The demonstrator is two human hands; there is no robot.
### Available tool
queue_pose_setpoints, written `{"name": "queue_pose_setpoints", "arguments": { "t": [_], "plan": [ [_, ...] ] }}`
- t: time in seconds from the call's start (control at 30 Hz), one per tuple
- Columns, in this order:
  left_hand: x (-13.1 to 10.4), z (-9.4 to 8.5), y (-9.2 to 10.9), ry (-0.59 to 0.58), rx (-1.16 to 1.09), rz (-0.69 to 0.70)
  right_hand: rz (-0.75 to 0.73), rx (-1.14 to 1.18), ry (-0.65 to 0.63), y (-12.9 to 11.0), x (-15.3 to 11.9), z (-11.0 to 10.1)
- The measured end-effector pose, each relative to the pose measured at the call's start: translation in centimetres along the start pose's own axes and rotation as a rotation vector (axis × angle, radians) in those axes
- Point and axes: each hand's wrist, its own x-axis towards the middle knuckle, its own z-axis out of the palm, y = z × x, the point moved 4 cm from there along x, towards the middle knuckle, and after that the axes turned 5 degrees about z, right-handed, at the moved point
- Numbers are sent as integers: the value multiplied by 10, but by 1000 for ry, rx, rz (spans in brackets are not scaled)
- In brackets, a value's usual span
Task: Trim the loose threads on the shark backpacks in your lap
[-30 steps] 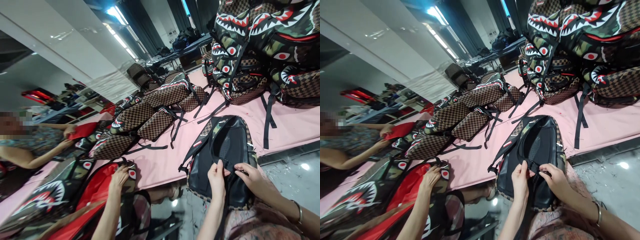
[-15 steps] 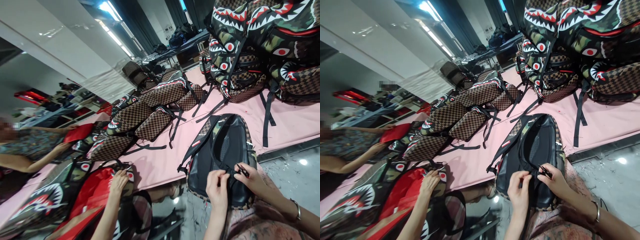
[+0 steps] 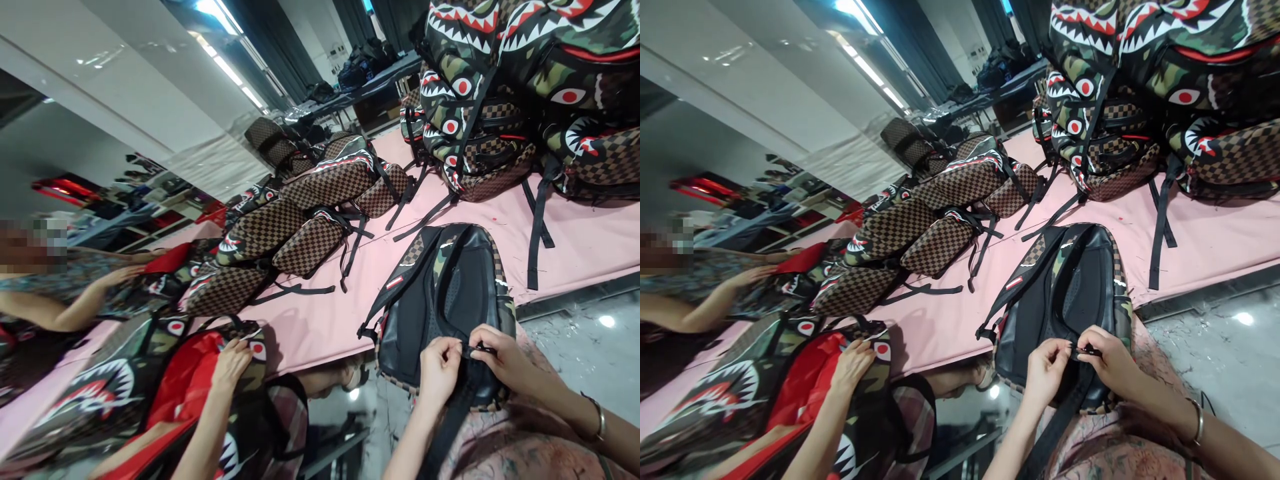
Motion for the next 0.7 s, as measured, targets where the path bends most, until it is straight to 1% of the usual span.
{"name": "queue_pose_setpoints", "arguments": {
  "t": [0.07,0.13,0.17,0.23,0.3,0.37,0.47,0.53,0.63,0.7],
  "plan": [
    [-1,6,-10,1,-342,-171,18,-38,40,-1,-1,-3],
    [-3,15,-15,-37,-691,-308,45,-63,81,-4,-3,-8],
    [-4,18,-15,-54,-822,-343,58,-63,95,-6,-4,-10],
    [-6,23,-15,-49,-977,-382,100,-45,103,-10,-5,-13],
    [-7,25,-16,-17,-1018,-408,158,-10,98,-10,-6,-14],
    [-8,26,-17,12,-989,-409,206,27,104,-10,-5,-13],
    [-9,27,-15,-26,-908,-353,268,40,148,-7,-7,-14],
    [-9,29,-12,-56,-873,-319,311,2,203,-3,-13,-19],
    [-10,31,-5,-46,-845,-281,312,-49,271,1,-27,-31],
    [-10,32,0,-20,-827,-262,278,-60,244,1,-36,-38]
  ]
}}
